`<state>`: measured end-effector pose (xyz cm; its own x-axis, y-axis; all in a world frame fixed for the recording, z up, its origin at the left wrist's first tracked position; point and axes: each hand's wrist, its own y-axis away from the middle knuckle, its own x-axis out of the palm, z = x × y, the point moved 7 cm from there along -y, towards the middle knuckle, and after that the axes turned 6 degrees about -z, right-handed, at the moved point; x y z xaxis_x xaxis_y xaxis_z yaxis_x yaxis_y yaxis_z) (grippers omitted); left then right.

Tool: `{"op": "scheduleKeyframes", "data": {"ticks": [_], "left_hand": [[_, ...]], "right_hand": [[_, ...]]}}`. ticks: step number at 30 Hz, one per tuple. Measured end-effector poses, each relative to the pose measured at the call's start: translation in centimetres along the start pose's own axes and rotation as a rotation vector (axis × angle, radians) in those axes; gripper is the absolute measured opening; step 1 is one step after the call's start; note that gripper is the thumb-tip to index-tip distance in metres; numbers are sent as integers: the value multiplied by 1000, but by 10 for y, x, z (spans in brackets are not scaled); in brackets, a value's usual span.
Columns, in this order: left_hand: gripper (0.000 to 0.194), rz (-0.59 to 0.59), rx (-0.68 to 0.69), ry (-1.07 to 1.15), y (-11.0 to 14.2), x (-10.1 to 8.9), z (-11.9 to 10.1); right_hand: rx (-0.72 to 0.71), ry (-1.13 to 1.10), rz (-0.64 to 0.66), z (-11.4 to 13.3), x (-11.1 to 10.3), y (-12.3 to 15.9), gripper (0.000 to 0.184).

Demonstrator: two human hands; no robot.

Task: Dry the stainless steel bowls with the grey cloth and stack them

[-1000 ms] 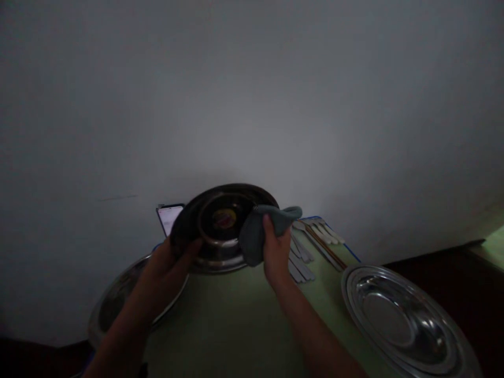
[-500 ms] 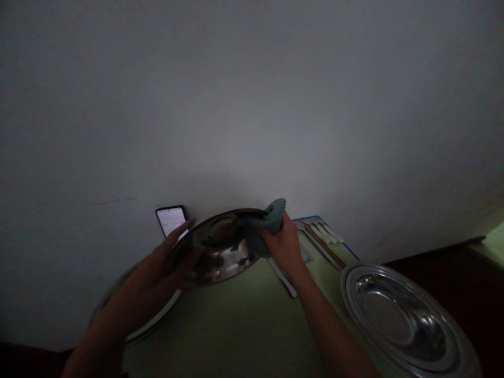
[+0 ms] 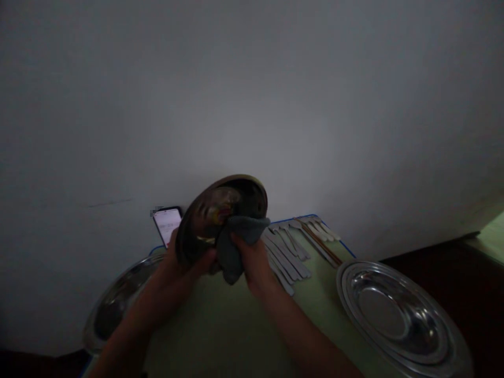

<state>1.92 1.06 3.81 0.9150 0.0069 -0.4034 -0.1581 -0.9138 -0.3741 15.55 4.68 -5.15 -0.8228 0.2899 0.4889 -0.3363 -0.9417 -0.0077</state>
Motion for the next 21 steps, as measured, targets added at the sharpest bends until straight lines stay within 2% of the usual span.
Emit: {"op": "scheduleKeyframes", "data": {"ticks": [2,3,5,8,9,11,14,16,19,21], "left_hand": [[50,23,-57,-56,2,-10,1],[50,5,-72,-79,3,-18,1],[58,24,-91,-143,5,-25,1],[59,149,-37,-305,9,-18,2],[56,187,7,-360,11,-12,0],[53,201,98,-427,14,-4,-4],[53,144,143,-415,16,4,-12],[50,58,132,-334,15,6,-16],[46,-118,108,-129,12,11,-16],[48,-200,125,-3,10,15,-12]], "right_hand": [[-175,184,-35,24,-15,-11,42],[-305,299,-82,40,-24,-14,43],[-541,511,-85,71,-34,-17,35],[-807,731,-62,103,-39,-10,19],[-874,760,-88,110,-41,-7,18],[-957,747,-224,119,-48,0,19],[-887,600,-482,114,-60,1,24],[-727,441,-530,96,-60,-4,33],[-412,136,-392,52,-39,-6,48],[-168,-44,-251,20,-17,-1,49]]}}
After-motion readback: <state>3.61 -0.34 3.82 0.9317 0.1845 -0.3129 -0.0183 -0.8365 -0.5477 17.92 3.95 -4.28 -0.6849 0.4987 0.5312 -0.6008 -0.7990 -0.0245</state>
